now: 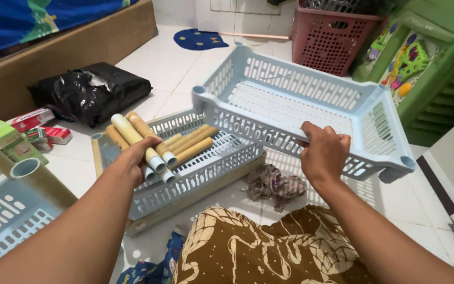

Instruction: The person wipes several bamboo poles with a cloth, then places them into a light blue plastic basket. The person then wipes the inside of the basket with the cloth.

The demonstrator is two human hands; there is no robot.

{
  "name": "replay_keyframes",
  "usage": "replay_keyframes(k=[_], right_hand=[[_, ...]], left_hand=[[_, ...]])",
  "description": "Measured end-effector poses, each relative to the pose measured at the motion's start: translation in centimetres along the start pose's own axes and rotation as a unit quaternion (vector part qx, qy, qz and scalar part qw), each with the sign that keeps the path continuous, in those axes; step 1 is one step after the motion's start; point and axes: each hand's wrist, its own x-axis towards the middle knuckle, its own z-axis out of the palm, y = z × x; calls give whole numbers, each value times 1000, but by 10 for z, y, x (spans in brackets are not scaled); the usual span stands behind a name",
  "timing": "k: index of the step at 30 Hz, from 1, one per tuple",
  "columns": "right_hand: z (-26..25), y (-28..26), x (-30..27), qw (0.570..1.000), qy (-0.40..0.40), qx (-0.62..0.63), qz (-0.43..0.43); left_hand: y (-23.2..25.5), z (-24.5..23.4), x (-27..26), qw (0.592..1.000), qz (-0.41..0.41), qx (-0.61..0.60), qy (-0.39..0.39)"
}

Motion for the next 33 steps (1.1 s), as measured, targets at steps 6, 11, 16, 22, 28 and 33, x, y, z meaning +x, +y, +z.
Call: replay_keyframes(k=[6, 11, 16, 22, 28, 33], right_hand=[[8, -12, 4, 999, 4, 23, -39], [0, -14, 6, 999, -28, 18, -24], [-8, -27, -4, 997, -20, 52, -61], [-13, -38, -15, 990, -35, 61, -119], [-14, -32, -23, 981, 12, 103, -162], [-2, -14, -30, 969, 170, 164, -71]], left_hand=[[-7, -1, 30, 991, -96, 75, 59], [-18, -11, 67, 989, -88, 70, 96], [-17, -22, 85, 990, 13, 98, 104], [46, -21, 17, 993, 101, 43, 35], [53, 2, -60, 982, 55, 169, -69], [21, 17, -65, 981, 52, 127, -141]])
